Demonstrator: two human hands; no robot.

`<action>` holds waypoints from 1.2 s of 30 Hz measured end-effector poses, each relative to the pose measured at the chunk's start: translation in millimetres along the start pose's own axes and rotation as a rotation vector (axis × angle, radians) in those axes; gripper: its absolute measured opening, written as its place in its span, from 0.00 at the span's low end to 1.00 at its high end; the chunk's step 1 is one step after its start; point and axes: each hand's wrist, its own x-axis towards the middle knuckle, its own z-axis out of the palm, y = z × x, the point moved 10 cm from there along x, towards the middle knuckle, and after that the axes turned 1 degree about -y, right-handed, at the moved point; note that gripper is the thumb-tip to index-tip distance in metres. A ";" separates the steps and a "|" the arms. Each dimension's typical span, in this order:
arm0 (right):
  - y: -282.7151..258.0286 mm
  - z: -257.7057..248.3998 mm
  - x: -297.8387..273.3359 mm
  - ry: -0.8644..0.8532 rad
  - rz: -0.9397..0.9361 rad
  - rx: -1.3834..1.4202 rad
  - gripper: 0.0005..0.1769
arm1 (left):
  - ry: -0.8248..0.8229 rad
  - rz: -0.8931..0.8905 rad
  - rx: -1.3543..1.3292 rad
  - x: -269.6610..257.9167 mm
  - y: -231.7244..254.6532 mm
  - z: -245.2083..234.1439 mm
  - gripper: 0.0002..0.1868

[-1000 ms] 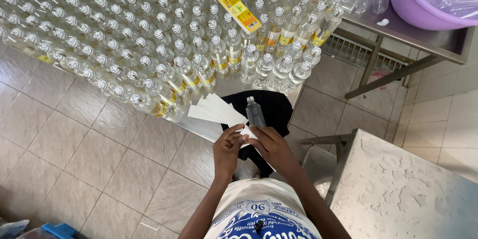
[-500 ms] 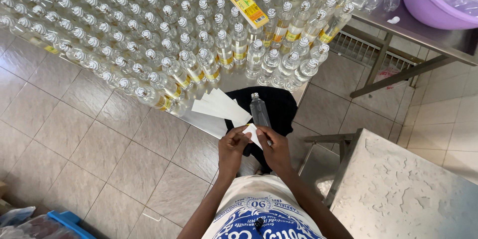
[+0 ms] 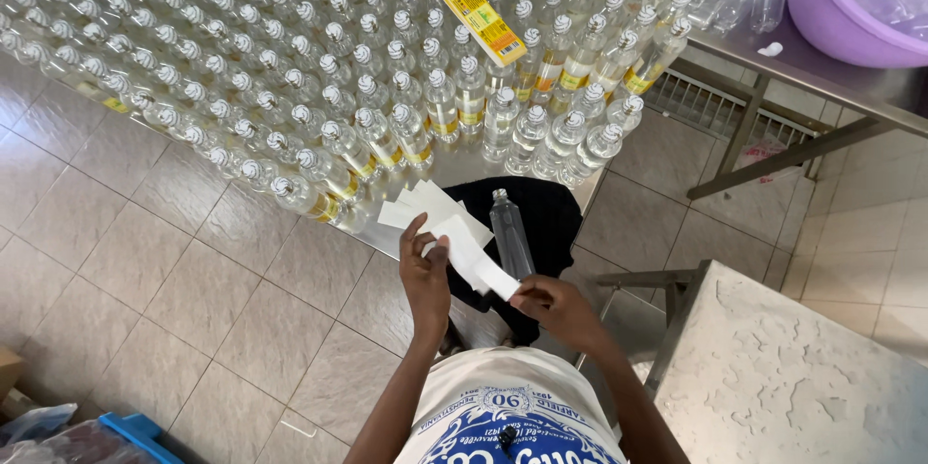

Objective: The person repeatedly picks up clear plastic bottles from a table, peels a yellow label from a stack, wraps it around the bottle, and places the labeled bottle back on the table. The process is repeated for multiple bottles in a consistent sequence.

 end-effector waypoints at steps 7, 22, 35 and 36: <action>-43.1 -35.7 32.2 0.223 -0.142 0.179 0.16 | -0.251 -0.001 0.021 -3.7 -6.7 39.5 0.26; -8.2 -3.6 42.0 0.235 -0.120 0.419 0.16 | -0.178 -0.056 0.082 -27.3 0.9 46.2 0.15; -46.1 16.7 28.3 0.173 -0.189 0.273 0.17 | -0.241 -0.142 -0.165 -26.4 -34.8 66.8 0.22; -52.2 17.1 25.4 0.177 -0.169 0.276 0.16 | -0.188 -0.155 -0.107 -24.2 -30.0 63.5 0.22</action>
